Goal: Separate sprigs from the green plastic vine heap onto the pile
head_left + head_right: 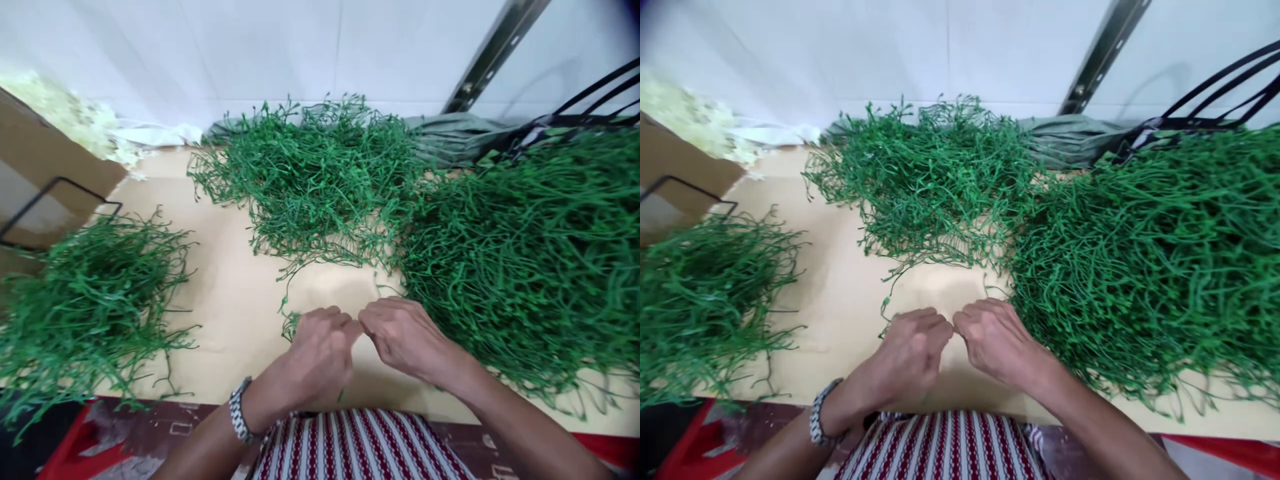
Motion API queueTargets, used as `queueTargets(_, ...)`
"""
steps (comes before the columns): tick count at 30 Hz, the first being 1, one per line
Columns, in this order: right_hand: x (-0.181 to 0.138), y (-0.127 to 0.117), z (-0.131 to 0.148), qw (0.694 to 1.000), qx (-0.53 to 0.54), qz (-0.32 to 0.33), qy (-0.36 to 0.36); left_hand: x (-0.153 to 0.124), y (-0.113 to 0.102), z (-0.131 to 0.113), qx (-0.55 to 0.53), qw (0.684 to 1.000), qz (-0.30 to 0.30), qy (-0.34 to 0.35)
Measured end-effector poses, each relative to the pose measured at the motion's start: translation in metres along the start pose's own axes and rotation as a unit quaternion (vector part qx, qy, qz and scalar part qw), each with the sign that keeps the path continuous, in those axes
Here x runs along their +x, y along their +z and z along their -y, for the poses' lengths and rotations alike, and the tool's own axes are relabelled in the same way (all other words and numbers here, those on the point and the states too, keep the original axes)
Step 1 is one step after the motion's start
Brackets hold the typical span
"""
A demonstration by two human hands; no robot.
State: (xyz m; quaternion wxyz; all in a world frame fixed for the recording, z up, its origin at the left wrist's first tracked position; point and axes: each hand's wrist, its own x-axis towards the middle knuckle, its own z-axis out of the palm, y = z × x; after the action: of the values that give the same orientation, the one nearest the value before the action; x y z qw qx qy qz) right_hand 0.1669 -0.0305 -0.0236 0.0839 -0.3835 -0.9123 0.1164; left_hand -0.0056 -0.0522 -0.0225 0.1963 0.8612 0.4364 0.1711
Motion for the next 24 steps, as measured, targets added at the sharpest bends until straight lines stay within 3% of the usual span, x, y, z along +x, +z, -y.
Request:
queueTargets(3, -0.007, -0.007, -0.007, 0.999, 0.030, -0.039, 0.018, 0.007, -0.003, 0.001, -0.194, 0.978, -0.056, -0.056)
queueTargets(6, -0.012, -0.009, -0.011, 0.981, 0.157, -0.108, 0.034, 0.013, -0.009, 0.001, -0.317, 0.936, -0.104, -0.110)
queueTargets(11, -0.008, 0.000, -0.008, 0.929, 0.303, -0.187, 0.098, 0.017, -0.009, -0.001, -0.363, 0.906, -0.138, -0.168)
queueTargets(14, -0.002, 0.007, -0.003, 0.922, 0.332, -0.182, 0.079, 0.016, -0.004, -0.005, -0.363, 0.902, -0.170, -0.161)
queueTargets(18, 0.003, 0.015, 0.004, 0.910, 0.367, -0.165, 0.098, 0.014, 0.007, -0.007, -0.375, 0.874, -0.261, -0.168)
queueTargets(22, 0.006, 0.023, 0.011, 0.863, 0.458, -0.176, 0.123, 0.013, 0.017, -0.007, -0.436, 0.834, -0.297, -0.161)
queueTargets(24, 0.006, 0.025, 0.012, 0.840, 0.494, -0.180, 0.135, 0.012, 0.017, -0.007, -0.450, 0.830, -0.291, -0.153)
